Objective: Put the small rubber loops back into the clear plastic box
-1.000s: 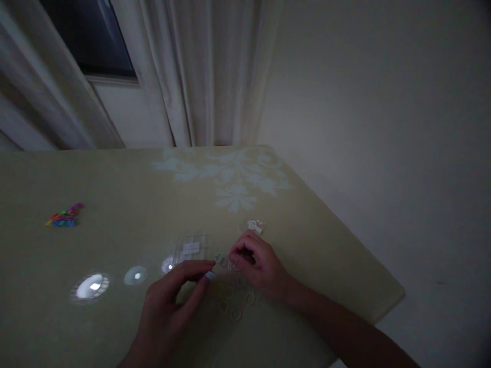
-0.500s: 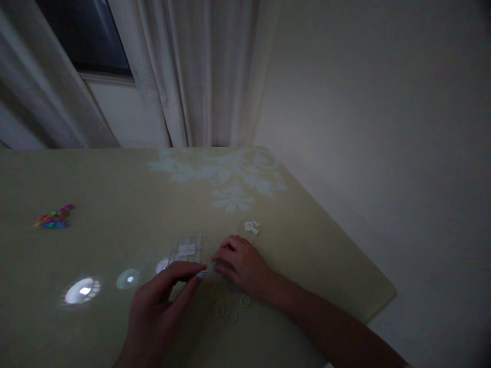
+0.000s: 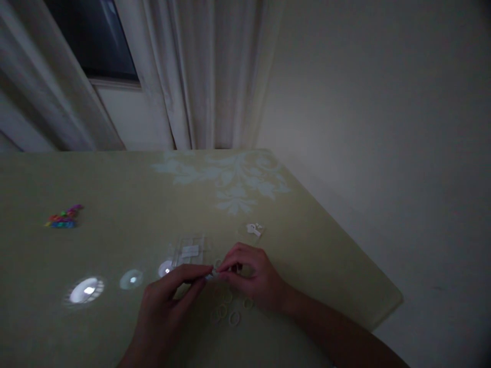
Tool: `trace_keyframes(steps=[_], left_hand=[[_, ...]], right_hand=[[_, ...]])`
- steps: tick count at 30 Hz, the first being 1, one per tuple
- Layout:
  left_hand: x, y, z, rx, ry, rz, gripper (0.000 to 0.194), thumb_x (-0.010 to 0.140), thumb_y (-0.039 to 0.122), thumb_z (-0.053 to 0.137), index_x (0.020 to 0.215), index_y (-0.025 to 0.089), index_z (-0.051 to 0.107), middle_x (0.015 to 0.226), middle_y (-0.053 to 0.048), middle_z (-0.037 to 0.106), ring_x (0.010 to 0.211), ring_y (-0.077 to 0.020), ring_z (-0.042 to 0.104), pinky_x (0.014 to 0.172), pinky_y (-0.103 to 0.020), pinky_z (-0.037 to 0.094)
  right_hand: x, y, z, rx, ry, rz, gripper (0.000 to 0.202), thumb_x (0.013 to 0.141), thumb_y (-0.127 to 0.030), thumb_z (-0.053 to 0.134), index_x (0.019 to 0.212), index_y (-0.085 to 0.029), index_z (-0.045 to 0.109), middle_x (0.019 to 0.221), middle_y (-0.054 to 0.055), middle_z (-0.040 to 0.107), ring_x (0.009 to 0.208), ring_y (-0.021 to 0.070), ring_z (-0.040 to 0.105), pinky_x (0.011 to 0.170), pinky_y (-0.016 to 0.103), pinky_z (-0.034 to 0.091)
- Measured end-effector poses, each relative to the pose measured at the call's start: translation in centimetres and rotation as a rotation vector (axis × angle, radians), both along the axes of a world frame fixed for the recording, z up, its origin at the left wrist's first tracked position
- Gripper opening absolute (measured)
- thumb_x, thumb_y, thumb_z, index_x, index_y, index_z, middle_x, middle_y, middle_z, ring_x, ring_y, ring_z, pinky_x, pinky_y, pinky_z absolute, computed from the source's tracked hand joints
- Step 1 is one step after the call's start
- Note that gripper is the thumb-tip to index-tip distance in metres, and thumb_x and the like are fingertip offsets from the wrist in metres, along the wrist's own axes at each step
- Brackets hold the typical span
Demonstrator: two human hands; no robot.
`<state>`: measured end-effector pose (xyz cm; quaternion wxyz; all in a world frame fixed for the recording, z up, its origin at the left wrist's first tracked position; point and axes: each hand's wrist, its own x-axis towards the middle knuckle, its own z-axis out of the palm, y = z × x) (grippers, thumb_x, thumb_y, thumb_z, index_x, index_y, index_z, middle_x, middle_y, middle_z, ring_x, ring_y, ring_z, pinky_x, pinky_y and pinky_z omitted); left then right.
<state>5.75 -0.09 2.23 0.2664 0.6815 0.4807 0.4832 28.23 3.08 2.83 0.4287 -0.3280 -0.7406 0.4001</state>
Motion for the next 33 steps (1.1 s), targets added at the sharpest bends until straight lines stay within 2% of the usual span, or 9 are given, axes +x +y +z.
trace_keyframes(steps=[3,7,11,15,19,24,27,31,33], left_hand=[[0.0,0.1,-0.1,0.063,-0.012,-0.041,0.015,0.090,0.022,0.072,0.095,0.030,0.083,0.090,0.002,0.084,0.078,-0.0157,0.081,0.070,-0.019,0.064],[-0.2,0.1,-0.5,0.111,0.017,-0.072,0.022,0.092,0.020,0.070,0.104,0.033,0.082,0.096,0.002,0.084,0.085,-0.0147,0.081,0.076,-0.018,0.064],[-0.4,-0.1,-0.6,0.080,0.052,-0.071,0.025,0.094,0.020,0.066,0.109,0.034,0.081,0.099,0.004,0.085,0.085,-0.0142,0.082,0.076,-0.018,0.063],[-0.3,-0.3,-0.5,0.011,0.029,-0.010,0.020,0.094,0.024,0.068,0.107,0.032,0.081,0.095,0.004,0.085,0.080,-0.0145,0.082,0.071,-0.017,0.063],[-0.3,-0.3,-0.6,-0.022,0.002,0.011,0.016,0.092,0.026,0.070,0.102,0.030,0.082,0.094,0.003,0.085,0.081,-0.0160,0.081,0.072,-0.019,0.064],[-0.1,0.0,-0.2,0.019,-0.001,0.018,0.017,0.090,0.025,0.069,0.098,0.031,0.084,0.093,0.002,0.084,0.081,-0.0168,0.081,0.073,-0.021,0.064],[0.0,0.1,0.1,0.029,-0.011,0.026,0.016,0.089,0.025,0.070,0.095,0.030,0.084,0.091,0.001,0.085,0.079,-0.0176,0.080,0.071,-0.022,0.064],[-0.1,0.0,-0.1,-0.017,-0.004,0.002,0.015,0.090,0.026,0.071,0.095,0.030,0.084,0.090,0.000,0.085,0.079,-0.0193,0.082,0.070,-0.024,0.065],[-0.1,-0.1,-0.2,-0.035,0.000,-0.015,0.015,0.090,0.026,0.071,0.096,0.030,0.084,0.090,0.001,0.085,0.079,-0.0195,0.082,0.070,-0.024,0.065]], right_hand=[[-0.4,-0.5,0.2,0.000,0.046,0.041,0.009,0.094,-0.027,0.080,0.099,-0.019,0.082,0.086,0.003,0.075,0.079,0.0134,0.069,0.075,0.024,0.054],[-0.7,-0.8,-0.1,-0.028,0.036,0.029,0.009,0.094,-0.027,0.080,0.099,-0.020,0.082,0.087,0.004,0.077,0.078,0.0134,0.070,0.074,0.024,0.054],[-0.3,-0.3,-0.6,-0.035,-0.012,0.001,0.014,0.095,-0.032,0.080,0.100,-0.020,0.082,0.087,0.004,0.077,0.077,0.0141,0.070,0.075,0.025,0.054],[0.1,0.6,-1.5,0.090,-0.258,-0.085,0.017,0.100,-0.032,0.074,0.109,-0.020,0.079,0.099,0.007,0.075,0.092,0.0184,0.069,0.084,0.030,0.054],[0.1,1.1,-2.5,0.214,-0.509,-0.050,0.014,0.100,-0.032,0.073,0.107,-0.021,0.078,0.109,0.007,0.071,0.102,0.0208,0.065,0.093,0.034,0.052],[-0.2,1.1,-2.7,0.255,-0.643,-0.032,0.007,0.101,-0.024,0.068,0.100,-0.018,0.071,0.108,0.009,0.068,0.102,0.0220,0.061,0.096,0.036,0.050],[-0.2,1.1,-2.1,0.181,-0.540,-0.046,0.007,0.101,-0.024,0.065,0.100,-0.018,0.067,0.108,0.009,0.066,0.103,0.0223,0.060,0.095,0.036,0.050],[0.1,0.7,-0.4,-0.104,-0.196,-0.041,0.010,0.101,-0.028,0.065,0.098,-0.019,0.066,0.093,0.003,0.062,0.083,0.0154,0.058,0.076,0.028,0.049],[0.1,0.4,0.4,-0.207,-0.095,-0.003,0.013,0.101,-0.031,0.066,0.096,-0.019,0.067,0.088,0.001,0.061,0.078,0.0142,0.057,0.072,0.026,0.047]])
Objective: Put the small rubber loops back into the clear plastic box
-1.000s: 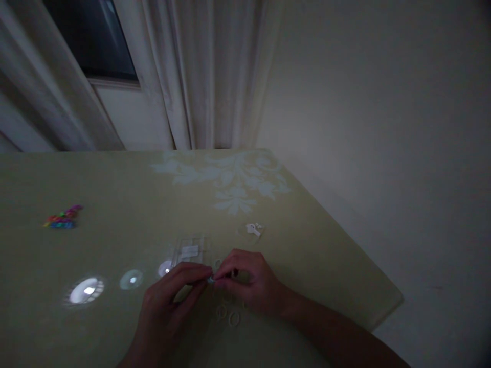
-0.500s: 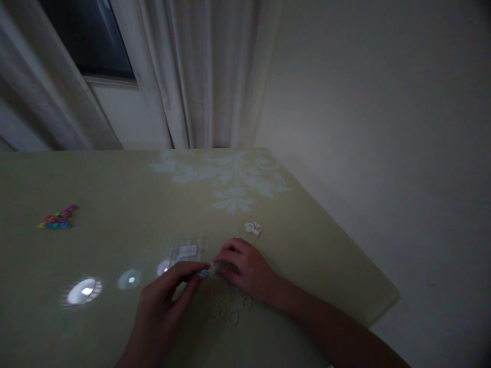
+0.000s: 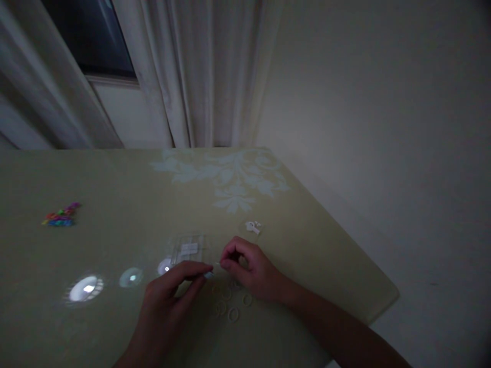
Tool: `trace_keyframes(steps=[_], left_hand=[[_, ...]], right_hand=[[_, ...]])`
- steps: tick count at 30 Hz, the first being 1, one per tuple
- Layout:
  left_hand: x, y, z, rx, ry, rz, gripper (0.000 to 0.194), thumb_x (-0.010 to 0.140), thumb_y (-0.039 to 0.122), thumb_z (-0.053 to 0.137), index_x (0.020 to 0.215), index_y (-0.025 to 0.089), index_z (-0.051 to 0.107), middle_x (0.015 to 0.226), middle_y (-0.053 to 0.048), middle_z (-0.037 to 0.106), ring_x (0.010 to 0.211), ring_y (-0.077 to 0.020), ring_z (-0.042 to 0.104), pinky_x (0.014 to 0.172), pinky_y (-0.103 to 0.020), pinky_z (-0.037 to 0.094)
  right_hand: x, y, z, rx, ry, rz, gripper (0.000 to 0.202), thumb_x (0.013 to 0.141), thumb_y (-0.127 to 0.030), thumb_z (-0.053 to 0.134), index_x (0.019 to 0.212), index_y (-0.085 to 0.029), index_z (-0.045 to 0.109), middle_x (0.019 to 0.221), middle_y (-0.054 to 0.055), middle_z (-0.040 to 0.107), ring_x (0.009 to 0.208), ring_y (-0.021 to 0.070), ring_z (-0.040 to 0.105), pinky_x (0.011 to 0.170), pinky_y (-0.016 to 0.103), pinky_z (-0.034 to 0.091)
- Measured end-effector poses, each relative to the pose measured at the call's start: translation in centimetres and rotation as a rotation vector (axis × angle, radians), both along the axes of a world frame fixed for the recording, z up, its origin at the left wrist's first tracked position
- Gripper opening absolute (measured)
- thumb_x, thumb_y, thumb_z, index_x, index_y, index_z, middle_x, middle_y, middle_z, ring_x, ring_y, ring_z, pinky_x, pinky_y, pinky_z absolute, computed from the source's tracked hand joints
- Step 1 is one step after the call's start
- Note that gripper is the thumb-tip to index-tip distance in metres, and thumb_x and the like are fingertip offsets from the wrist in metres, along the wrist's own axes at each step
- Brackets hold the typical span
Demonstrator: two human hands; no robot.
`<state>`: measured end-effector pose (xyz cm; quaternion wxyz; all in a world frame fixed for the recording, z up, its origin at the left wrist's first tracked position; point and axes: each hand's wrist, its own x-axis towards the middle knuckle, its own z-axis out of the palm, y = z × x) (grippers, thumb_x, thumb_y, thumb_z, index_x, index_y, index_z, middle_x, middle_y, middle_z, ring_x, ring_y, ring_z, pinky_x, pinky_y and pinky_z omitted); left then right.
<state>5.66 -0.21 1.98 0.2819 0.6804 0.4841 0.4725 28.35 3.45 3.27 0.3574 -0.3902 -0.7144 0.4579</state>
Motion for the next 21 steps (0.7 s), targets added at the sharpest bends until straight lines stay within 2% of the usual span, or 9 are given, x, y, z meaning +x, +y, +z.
trace_keyframes(steps=[3,8,12,14,18,21], left_hand=[[0.1,-0.1,-0.1,0.000,-0.015,-0.021,0.016,0.090,0.025,0.073,0.101,0.031,0.083,0.091,0.002,0.085,0.077,-0.0182,0.082,0.069,-0.022,0.065],[0.4,0.0,0.3,0.052,-0.035,-0.102,0.016,0.092,0.023,0.071,0.100,0.029,0.083,0.091,0.000,0.084,0.078,-0.0176,0.081,0.070,-0.022,0.064],[0.5,-0.2,0.6,0.039,-0.021,-0.098,0.016,0.094,0.023,0.070,0.102,0.030,0.082,0.092,0.000,0.084,0.080,-0.0171,0.081,0.070,-0.021,0.063],[0.4,-0.3,0.5,0.028,-0.001,-0.078,0.017,0.094,0.025,0.069,0.104,0.030,0.083,0.095,0.000,0.085,0.082,-0.0182,0.081,0.071,-0.022,0.064],[0.5,-0.3,0.4,0.011,0.010,-0.056,0.018,0.094,0.028,0.069,0.105,0.029,0.083,0.096,-0.001,0.085,0.084,-0.0200,0.082,0.072,-0.025,0.065],[0.7,-0.2,0.3,0.021,-0.020,-0.065,0.017,0.093,0.024,0.069,0.102,0.029,0.083,0.094,-0.001,0.085,0.083,-0.0198,0.082,0.072,-0.026,0.065]], right_hand=[[-0.2,-0.6,0.7,-0.070,0.080,0.047,0.016,0.099,-0.034,0.070,0.095,-0.018,0.069,0.090,0.002,0.065,0.084,0.0151,0.059,0.077,0.027,0.048],[-0.4,-1.1,0.4,-0.081,0.100,0.102,0.014,0.098,-0.032,0.073,0.097,-0.018,0.073,0.092,0.002,0.068,0.087,0.0147,0.063,0.081,0.027,0.050],[0.6,-0.2,0.9,-0.015,0.038,0.045,0.016,0.097,-0.034,0.074,0.097,-0.018,0.075,0.090,0.002,0.067,0.083,0.0144,0.063,0.078,0.027,0.050],[1.9,0.5,1.7,0.039,-0.079,0.027,0.014,0.097,-0.032,0.074,0.096,-0.018,0.075,0.088,0.002,0.067,0.080,0.0145,0.062,0.075,0.027,0.048],[4.9,0.7,3.4,0.072,-0.473,0.134,0.006,0.097,-0.024,0.072,0.096,-0.019,0.076,0.090,0.003,0.071,0.079,0.0158,0.062,0.073,0.027,0.044],[6.2,-0.4,3.5,0.069,-0.662,0.172,0.004,0.091,-0.021,0.075,0.095,-0.018,0.074,0.090,0.004,0.072,0.081,0.0172,0.063,0.072,0.027,0.042]])
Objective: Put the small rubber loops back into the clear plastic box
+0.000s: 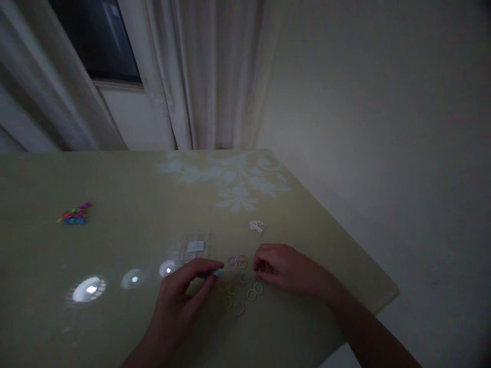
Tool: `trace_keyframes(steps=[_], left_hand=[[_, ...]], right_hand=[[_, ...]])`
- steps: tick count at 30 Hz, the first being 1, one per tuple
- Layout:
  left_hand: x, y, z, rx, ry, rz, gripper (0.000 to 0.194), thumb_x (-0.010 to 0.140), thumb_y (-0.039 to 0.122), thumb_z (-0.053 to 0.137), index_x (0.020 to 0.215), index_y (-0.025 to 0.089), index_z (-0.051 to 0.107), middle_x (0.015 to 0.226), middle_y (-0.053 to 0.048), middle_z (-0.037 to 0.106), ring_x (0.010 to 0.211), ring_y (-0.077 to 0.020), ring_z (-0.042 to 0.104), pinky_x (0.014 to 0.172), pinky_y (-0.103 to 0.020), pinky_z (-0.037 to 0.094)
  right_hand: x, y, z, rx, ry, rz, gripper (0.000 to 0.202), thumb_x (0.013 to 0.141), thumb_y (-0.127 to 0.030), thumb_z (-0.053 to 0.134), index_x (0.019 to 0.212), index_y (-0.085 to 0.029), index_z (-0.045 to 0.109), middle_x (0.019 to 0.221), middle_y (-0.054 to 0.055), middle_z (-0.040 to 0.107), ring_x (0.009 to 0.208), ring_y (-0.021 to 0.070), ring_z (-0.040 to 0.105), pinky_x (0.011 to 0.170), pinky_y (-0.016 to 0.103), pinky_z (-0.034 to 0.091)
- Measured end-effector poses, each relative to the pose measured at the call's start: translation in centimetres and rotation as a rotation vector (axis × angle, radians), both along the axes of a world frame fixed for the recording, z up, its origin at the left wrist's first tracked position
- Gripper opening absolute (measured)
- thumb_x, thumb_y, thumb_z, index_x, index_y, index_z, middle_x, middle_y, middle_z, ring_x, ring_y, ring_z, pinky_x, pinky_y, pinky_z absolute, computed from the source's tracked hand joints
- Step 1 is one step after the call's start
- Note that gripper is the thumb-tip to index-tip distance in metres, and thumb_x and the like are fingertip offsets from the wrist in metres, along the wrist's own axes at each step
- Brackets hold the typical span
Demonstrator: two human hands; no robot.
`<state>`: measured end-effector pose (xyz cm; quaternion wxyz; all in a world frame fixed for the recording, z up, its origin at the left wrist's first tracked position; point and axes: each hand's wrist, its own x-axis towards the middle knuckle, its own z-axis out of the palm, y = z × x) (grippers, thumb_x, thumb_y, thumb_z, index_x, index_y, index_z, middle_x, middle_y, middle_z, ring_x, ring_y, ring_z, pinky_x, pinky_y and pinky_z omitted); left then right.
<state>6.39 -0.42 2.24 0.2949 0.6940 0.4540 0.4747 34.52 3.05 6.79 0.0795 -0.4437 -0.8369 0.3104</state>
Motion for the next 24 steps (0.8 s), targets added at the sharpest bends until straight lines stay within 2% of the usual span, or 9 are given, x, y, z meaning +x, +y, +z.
trace_keyframes(steps=[3,7,10,13,17,20,24], left_hand=[[0.2,0.1,0.0,0.007,-0.030,-0.007,0.017,0.092,0.022,0.069,0.099,0.028,0.083,0.092,-0.002,0.085,0.082,-0.0202,0.082,0.071,-0.026,0.065],[0.3,0.3,0.1,0.034,-0.057,-0.028,0.018,0.092,0.020,0.069,0.098,0.029,0.084,0.092,-0.002,0.084,0.083,-0.0193,0.081,0.073,-0.026,0.065],[0.2,0.5,0.1,0.067,-0.071,-0.054,0.021,0.092,0.018,0.069,0.098,0.030,0.085,0.093,-0.001,0.083,0.084,-0.0175,0.080,0.074,-0.024,0.063],[0.1,0.5,0.1,0.049,-0.076,-0.052,0.022,0.091,0.017,0.068,0.096,0.031,0.084,0.091,0.000,0.083,0.082,-0.0162,0.080,0.073,-0.022,0.063],[0.1,0.3,0.1,-0.031,-0.076,-0.069,0.019,0.090,0.019,0.067,0.093,0.029,0.083,0.086,-0.001,0.084,0.077,-0.0174,0.080,0.069,-0.022,0.063],[0.2,0.2,0.0,-0.065,-0.102,-0.111,0.015,0.090,0.021,0.069,0.091,0.026,0.083,0.085,-0.002,0.083,0.076,-0.0186,0.080,0.068,-0.023,0.064],[0.3,-0.1,-0.1,-0.105,-0.120,-0.162,0.013,0.091,0.021,0.072,0.092,0.027,0.082,0.084,-0.001,0.083,0.075,-0.0175,0.080,0.069,-0.021,0.063]], right_hand=[[0.1,-1.3,-1.0,-0.014,-0.054,-0.022,0.006,0.090,-0.020,0.074,0.096,-0.018,0.074,0.093,0.004,0.073,0.083,0.0181,0.065,0.073,0.026,0.043],[-0.3,-1.8,-1.8,0.015,-0.125,-0.005,0.007,0.083,-0.014,0.070,0.087,-0.018,0.071,0.085,0.003,0.071,0.074,0.0166,0.061,0.068,0.026,0.039],[-0.8,-1.0,-1.2,0.090,-0.124,0.021,0.007,0.078,-0.013,0.070,0.082,-0.018,0.068,0.080,0.002,0.067,0.072,0.0156,0.056,0.066,0.026,0.036],[-2.0,0.3,-0.3,0.101,0.085,-0.006,0.008,0.079,-0.013,0.071,0.083,-0.017,0.067,0.081,0.000,0.065,0.072,0.0139,0.055,0.068,0.026,0.038],[-4.4,0.9,-1.0,-0.149,0.478,-0.084,0.006,0.082,-0.016,0.073,0.085,-0.017,0.067,0.076,-0.003,0.060,0.066,0.0102,0.050,0.062,0.022,0.039],[-5.6,0.4,-2.4,-0.331,0.598,-0.169,0.008,0.084,-0.021,0.073,0.086,-0.017,0.066,0.067,-0.006,0.051,0.059,0.0083,0.041,0.054,0.020,0.032],[-5.9,-0.6,-3.1,-0.440,0.687,-0.194,0.013,0.084,-0.024,0.076,0.085,-0.016,0.066,0.067,-0.007,0.051,0.059,0.0076,0.040,0.053,0.020,0.032]])
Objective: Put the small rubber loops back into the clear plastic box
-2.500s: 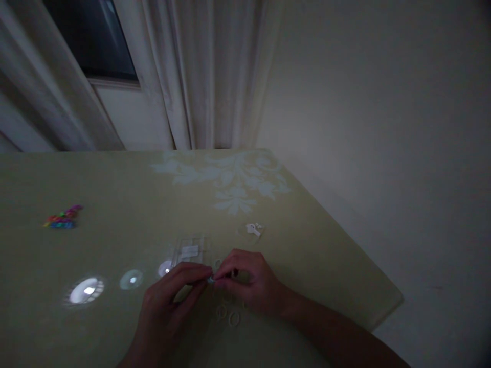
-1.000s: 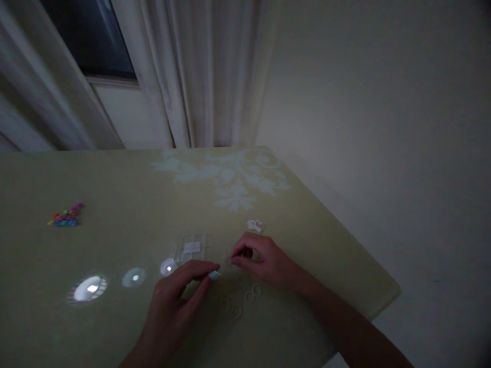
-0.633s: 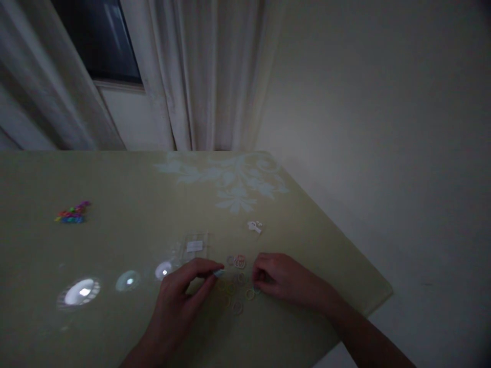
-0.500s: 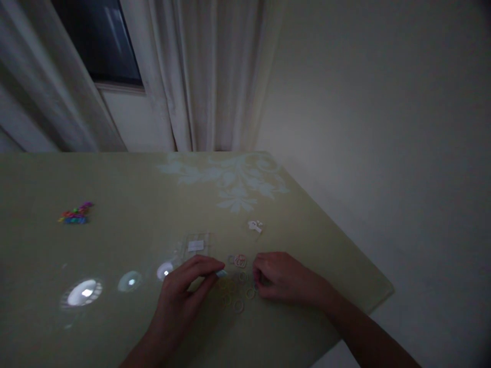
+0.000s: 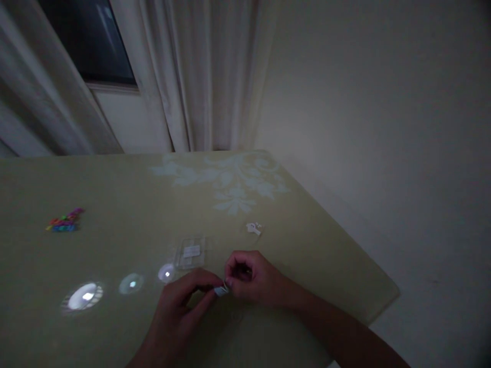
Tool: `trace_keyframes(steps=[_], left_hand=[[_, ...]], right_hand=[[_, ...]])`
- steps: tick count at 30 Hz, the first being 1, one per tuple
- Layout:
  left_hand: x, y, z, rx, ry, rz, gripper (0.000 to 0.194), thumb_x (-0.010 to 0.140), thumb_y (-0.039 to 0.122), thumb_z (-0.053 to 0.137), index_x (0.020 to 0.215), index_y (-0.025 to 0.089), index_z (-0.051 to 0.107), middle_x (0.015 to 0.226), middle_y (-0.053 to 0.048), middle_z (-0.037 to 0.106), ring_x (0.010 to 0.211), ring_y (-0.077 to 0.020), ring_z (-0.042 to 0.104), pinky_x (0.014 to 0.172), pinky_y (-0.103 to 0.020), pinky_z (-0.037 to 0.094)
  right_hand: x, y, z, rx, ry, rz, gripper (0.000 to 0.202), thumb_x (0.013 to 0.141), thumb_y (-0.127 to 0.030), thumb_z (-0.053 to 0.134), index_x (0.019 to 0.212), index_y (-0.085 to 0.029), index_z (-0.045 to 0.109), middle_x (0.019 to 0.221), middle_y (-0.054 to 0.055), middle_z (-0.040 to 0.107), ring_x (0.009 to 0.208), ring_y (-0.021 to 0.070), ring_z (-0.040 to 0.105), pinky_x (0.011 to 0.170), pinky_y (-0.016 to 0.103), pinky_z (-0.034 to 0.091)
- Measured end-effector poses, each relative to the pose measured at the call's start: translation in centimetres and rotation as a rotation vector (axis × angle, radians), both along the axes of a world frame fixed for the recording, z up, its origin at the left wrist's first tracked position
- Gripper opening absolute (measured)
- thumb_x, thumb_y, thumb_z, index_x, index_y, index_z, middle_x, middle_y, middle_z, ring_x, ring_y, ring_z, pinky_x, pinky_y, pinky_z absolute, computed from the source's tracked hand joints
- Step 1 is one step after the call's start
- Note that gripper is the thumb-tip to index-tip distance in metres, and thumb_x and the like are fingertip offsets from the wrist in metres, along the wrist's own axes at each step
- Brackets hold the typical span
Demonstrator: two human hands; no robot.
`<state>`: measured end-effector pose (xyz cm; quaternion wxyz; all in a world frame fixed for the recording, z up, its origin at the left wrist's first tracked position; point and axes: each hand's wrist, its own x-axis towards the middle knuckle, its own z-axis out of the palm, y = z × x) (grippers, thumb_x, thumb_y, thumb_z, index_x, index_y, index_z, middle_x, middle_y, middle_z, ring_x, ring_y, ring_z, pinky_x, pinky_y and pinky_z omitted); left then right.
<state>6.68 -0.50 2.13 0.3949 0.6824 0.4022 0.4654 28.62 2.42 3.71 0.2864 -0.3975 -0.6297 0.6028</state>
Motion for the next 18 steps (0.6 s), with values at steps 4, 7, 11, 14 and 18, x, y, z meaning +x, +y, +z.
trace_keyframes(steps=[4,7,11,14,18], left_hand=[[-0.1,0.0,-0.1,0.032,0.008,-0.003,0.016,0.091,0.021,0.073,0.100,0.030,0.083,0.089,-0.001,0.084,0.077,-0.0180,0.081,0.071,-0.022,0.064],[-0.4,0.1,0.0,0.128,0.037,-0.014,0.019,0.091,0.019,0.073,0.102,0.031,0.084,0.090,-0.002,0.084,0.078,-0.0185,0.081,0.070,-0.022,0.064],[-0.8,0.1,0.2,0.139,0.068,0.002,0.016,0.093,0.019,0.072,0.099,0.030,0.082,0.090,-0.001,0.083,0.080,-0.0175,0.079,0.071,-0.022,0.063],[-0.8,0.0,0.5,0.100,0.060,0.059,0.014,0.094,0.022,0.071,0.102,0.030,0.081,0.095,0.000,0.083,0.086,-0.0173,0.080,0.075,-0.022,0.064],[-0.7,-0.1,0.5,0.090,0.074,0.092,0.015,0.094,0.022,0.072,0.102,0.031,0.081,0.096,0.001,0.084,0.087,-0.0165,0.081,0.077,-0.020,0.064]], right_hand=[[0.0,-0.6,-0.1,-0.043,0.028,-0.010,0.015,0.084,-0.027,0.078,0.087,-0.016,0.068,0.066,-0.007,0.050,0.058,0.0073,0.038,0.053,0.020,0.030],[0.0,-0.7,-0.3,-0.048,0.029,-0.010,0.018,0.086,-0.032,0.079,0.089,-0.016,0.071,0.065,-0.007,0.049,0.057,0.0075,0.037,0.052,0.020,0.029],[0.7,0.0,0.1,0.085,-0.036,-0.038,0.024,0.089,-0.041,0.080,0.090,-0.017,0.077,0.071,-0.003,0.058,0.060,0.0090,0.044,0.055,0.022,0.033],[2.3,1.0,0.7,0.272,-0.193,-0.062,0.017,0.091,-0.035,0.079,0.092,-0.018,0.081,0.078,0.000,0.066,0.065,0.0106,0.050,0.060,0.024,0.037],[4.5,1.8,1.1,0.298,-0.430,0.098,0.006,0.087,-0.020,0.079,0.091,-0.019,0.082,0.076,-0.001,0.069,0.068,0.0125,0.057,0.064,0.024,0.039]])
